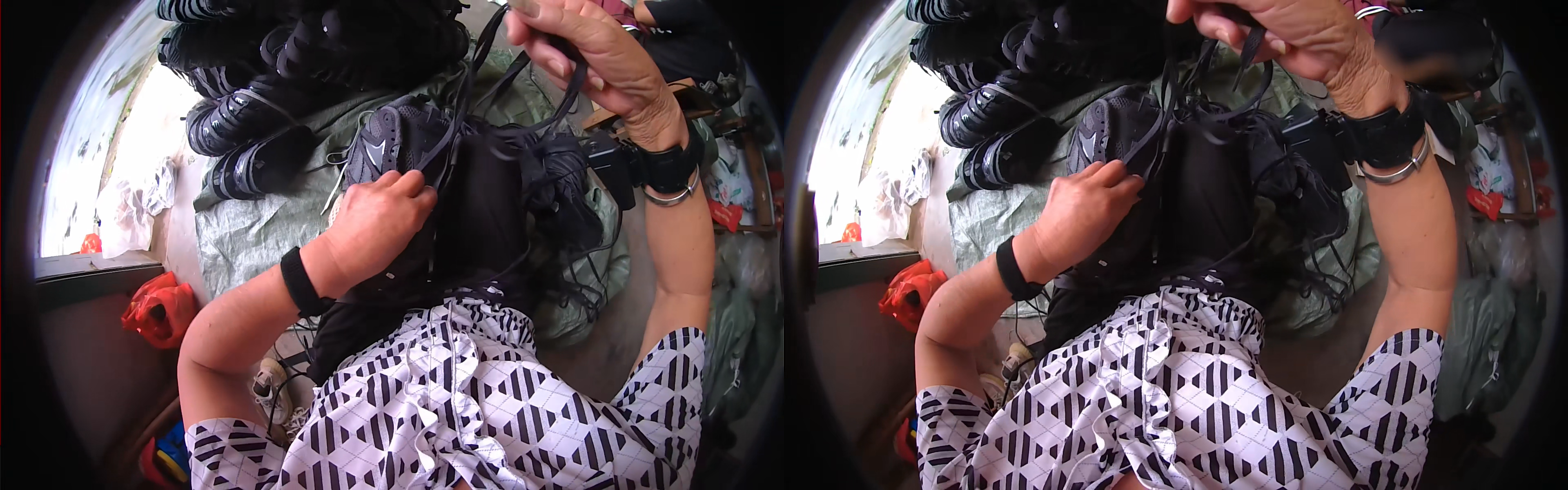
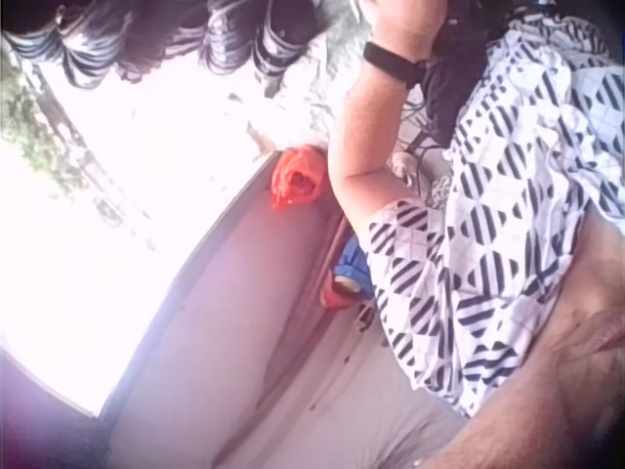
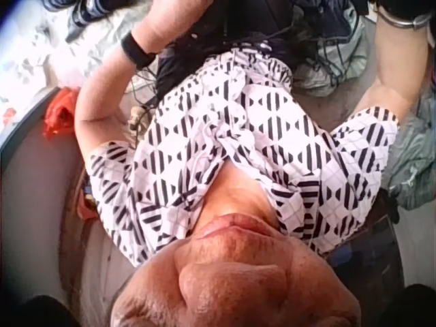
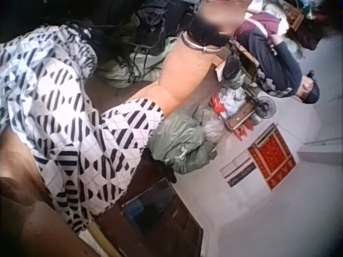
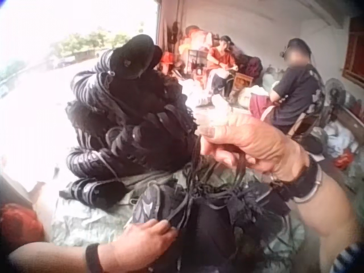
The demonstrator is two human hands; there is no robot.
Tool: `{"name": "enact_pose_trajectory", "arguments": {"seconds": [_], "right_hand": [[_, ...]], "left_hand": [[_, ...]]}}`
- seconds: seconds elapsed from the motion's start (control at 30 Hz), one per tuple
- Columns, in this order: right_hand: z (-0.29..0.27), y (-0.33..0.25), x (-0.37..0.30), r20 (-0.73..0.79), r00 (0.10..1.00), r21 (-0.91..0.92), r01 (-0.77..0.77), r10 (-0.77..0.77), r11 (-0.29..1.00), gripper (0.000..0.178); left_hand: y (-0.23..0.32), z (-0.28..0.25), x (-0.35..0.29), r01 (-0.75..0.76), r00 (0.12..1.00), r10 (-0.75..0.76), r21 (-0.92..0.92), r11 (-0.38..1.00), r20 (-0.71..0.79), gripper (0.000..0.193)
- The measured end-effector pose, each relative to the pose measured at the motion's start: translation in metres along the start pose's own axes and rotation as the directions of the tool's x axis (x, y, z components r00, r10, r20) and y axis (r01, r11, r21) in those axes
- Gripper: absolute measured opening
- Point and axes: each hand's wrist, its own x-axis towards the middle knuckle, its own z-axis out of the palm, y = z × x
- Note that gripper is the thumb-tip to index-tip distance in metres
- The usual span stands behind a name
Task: The person is lacing a black athletic shoe by hand. They thread the laces through the eyelets, pull them tight, and tie a knot. The task is performed on the person's lap in a workshop setting.
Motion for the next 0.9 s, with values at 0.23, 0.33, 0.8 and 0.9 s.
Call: {"name": "enact_pose_trajectory", "arguments": {"seconds": [0.23,0.33,0.8,0.9], "right_hand": [[0.005,0.026,-0.021,0.077,0.997,-0.255,-0.006,0.026,0.967,0.026],[0.021,0.068,-0.031,0.102,0.973,-0.261,-0.174,0.207,0.95,0.021],[0.083,0.167,-0.046,0.001,0.964,-0.632,0.207,-0.266,0.747,0.025],[0.087,0.169,-0.051,0.032,0.899,-0.741,0.315,-0.437,0.593,0.021]], "left_hand": [[-0.003,0.002,0.02,-0.203,0.969,0.174,0.164,0.965,0.176,0.007],[-0.014,0.003,0.013,-0.122,0.986,0.119,0.016,0.992,0.114,0.009],[-0.007,0.02,-0.001,-0.004,0.983,-0.03,-0.186,0.983,-0.181,0.012],[-0.004,0.017,-0.002,0.039,0.971,-0.112,-0.325,0.945,-0.211,0.015]]}}
